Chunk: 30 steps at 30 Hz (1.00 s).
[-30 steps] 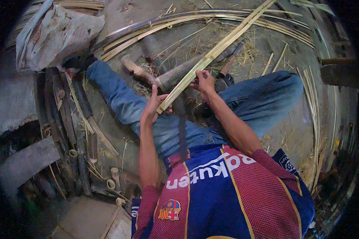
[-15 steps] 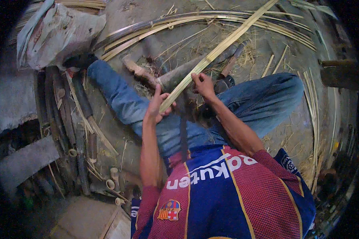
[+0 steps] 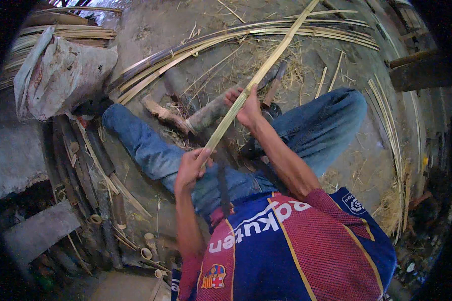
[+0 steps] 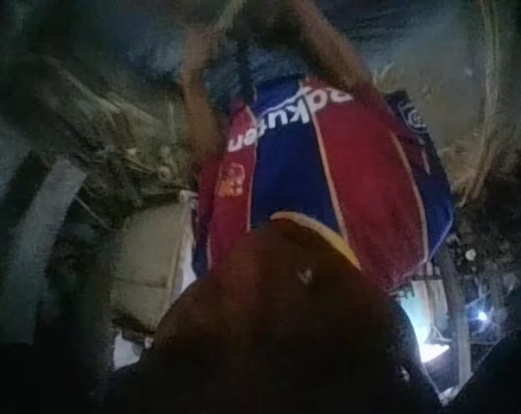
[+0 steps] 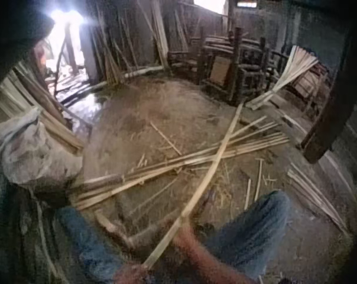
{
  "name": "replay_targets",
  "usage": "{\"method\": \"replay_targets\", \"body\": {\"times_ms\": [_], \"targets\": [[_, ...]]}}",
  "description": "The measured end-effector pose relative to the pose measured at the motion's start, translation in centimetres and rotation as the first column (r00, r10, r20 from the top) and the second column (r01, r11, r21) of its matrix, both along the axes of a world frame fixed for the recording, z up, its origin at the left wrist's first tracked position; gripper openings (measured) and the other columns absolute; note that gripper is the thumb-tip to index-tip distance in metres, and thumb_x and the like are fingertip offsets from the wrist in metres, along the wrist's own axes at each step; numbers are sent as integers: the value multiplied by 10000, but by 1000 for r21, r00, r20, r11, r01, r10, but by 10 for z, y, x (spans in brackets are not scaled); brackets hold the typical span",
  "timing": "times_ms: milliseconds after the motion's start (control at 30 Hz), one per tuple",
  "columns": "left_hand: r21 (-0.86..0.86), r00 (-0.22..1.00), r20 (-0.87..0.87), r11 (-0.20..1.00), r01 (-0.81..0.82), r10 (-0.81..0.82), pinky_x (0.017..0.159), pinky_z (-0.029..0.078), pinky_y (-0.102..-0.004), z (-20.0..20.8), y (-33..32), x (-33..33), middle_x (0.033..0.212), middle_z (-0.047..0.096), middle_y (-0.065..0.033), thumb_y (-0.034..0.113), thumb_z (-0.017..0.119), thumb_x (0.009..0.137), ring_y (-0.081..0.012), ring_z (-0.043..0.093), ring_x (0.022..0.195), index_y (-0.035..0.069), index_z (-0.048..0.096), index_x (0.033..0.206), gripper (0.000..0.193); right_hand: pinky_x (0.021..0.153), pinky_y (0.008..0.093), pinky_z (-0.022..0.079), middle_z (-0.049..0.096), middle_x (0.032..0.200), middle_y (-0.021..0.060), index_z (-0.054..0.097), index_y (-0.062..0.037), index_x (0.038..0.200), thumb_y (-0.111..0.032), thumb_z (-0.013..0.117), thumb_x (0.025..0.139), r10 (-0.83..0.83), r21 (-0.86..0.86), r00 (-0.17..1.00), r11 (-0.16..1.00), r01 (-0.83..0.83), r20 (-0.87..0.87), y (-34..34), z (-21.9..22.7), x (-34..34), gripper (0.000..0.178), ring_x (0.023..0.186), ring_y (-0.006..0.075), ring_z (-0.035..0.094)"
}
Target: The person sits on the floor and uses a knife to split long bamboo strips into thinner pieces. They repeatedly hold the bamboo against a wooden block, draw the knife along the strip, and separate the resulting pieces.
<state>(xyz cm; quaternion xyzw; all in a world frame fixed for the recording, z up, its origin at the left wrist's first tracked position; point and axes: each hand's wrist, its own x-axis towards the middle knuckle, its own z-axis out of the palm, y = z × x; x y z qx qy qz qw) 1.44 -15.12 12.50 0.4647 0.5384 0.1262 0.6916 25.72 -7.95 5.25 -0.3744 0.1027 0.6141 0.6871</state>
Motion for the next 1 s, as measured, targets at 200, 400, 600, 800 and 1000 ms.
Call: {"method": "replay_targets", "body": {"times_ms": [200, 400, 600, 800, 1000], "targets": [[-105, 989, 143, 994, -21, 36, 373, 291, -187, 10, -5, -33, 682, 604, 1, 306, 537, 1008, -25, 403, 415, 9, 667, 1073, 330, 611, 352, 412, 411, 740, 23, 462, -111, 1013, -555, 339, 1016, -35, 85, 999, 996, 36, -7, -4, 10, -31, 461, 615, 162, 406], [-65, 1000, 15, 998, 25, -24, 406, 337, -205, -2, -14, -43, 703, 615, 2, 318, 539, 1006, -43, 447, 445, 20, 672, 1067, 331, 617, 338, 417, 395, 708, 8, 457, -114, 993, -551, 324, 1018, -9, -60, 986, 998, -1, -165, -12, -23, -42, 458, 592, 145, 385], [372, 760, -624, 785, 495, -184, 635, 520, -323, 30, 10, -28, 801, 676, -123, 428, 567, 958, -194, 663, 716, 21, 658, 1153, 460, 605, 396, 469, 414, 690, 24, 440, -103, 992, -528, 320, 1029, -49, -19, 993, 999, 47, -103, -15, -27, -46, 443, 579, 169, 434], [202, 956, -283, 969, 138, -77, 712, 514, -391, -3, 53, 57, 853, 686, -172, 419, 570, 941, -313, 675, 772, 23, 642, 1168, 462, 779, 403, 516, 573, 846, 73, 498, -76, 1015, -438, 285, 1059, 152, -73, 980, 987, -143, 129, -35, -15, -65, 422, 825, 235, 601], [286, 882, -434, 900, 329, -184, 703, 492, -438, -60, 45, 57, 815, 660, -218, 374, 523, 969, -377, 656, 780, 19, 680, 992, 389, 722, 343, 483, 627, 903, 60, 595, -72, 983, -424, 395, 1033, 396, -391, 855, 884, -257, 334, -67, -22, -45, 408, 805, 185, 597]]}}
